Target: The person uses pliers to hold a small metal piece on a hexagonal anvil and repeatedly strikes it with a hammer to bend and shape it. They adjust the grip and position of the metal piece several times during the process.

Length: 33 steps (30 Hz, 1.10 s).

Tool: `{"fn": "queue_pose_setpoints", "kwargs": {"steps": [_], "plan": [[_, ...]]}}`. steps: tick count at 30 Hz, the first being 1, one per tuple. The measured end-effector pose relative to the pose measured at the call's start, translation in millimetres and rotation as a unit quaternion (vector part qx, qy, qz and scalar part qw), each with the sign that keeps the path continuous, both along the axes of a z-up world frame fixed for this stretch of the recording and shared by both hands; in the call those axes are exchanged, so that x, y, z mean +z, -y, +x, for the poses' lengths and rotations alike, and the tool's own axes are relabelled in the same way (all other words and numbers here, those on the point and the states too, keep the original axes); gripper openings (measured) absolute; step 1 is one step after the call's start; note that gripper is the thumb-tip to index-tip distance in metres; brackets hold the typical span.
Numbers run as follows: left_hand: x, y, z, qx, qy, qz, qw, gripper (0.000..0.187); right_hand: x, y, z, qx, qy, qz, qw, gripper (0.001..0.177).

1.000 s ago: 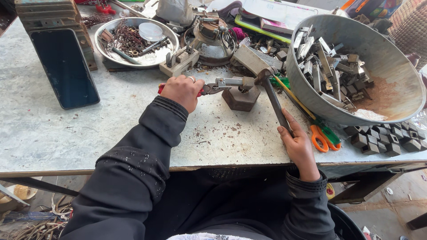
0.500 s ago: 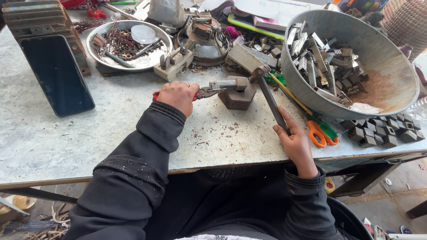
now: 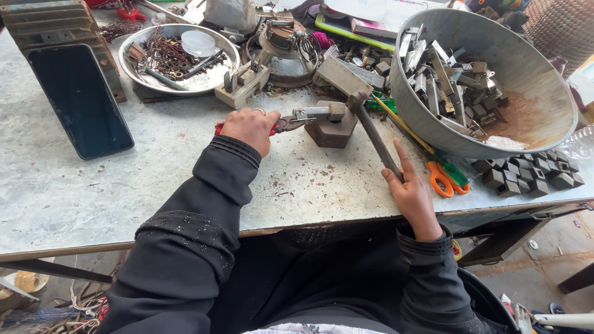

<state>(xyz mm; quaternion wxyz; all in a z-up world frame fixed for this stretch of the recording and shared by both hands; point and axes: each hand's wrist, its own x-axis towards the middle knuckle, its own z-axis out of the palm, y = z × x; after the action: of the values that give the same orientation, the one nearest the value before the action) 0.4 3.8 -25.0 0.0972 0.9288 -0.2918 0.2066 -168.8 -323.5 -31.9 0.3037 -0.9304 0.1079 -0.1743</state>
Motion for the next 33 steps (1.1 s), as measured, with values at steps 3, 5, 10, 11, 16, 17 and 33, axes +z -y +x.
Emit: {"fn": "queue_pose_setpoints", "kwargs": {"steps": [3, 5, 10, 11, 16, 17, 33], "plan": [[0.1, -0.1, -1.7, -0.001, 0.011, -0.01, 1.0, 0.019, -6.4, 0.4, -3.8, 0.066, 0.076, 0.037, 0.994, 0.07], [1.2, 0.0, -1.7, 0.011, -0.005, 0.007, 1.0, 0.018, -6.1, -3.0, -6.6, 0.082, 0.07, 0.178, 0.978, 0.071], [0.8, 2.1, 0.6, 0.014, -0.009, 0.014, 1.0, 0.019, 24.9, -2.4, -28.8, 0.158, 0.161, 0.202, 0.953, 0.064], [-0.1, 1.8, 0.4, 0.014, -0.01, 0.015, 1.0, 0.019, 32.6, -0.3, -36.5, 0.171, 0.205, 0.161, 0.95, 0.062], [-0.8, 1.7, 1.8, 0.011, -0.016, 0.01, 1.0, 0.018, 36.4, -0.8, -37.2, 0.108, 0.351, 0.116, 0.923, 0.056], [-0.8, 1.7, 2.2, 0.013, -0.019, 0.017, 1.0, 0.019, 29.6, -4.5, -27.9, 0.096, 0.357, 0.088, 0.925, 0.054], [-2.7, 0.4, 2.0, 0.014, -0.028, 0.001, 1.0, 0.018, 5.5, -24.2, 17.2, 0.029, 0.075, 0.056, 0.995, 0.055]]}}
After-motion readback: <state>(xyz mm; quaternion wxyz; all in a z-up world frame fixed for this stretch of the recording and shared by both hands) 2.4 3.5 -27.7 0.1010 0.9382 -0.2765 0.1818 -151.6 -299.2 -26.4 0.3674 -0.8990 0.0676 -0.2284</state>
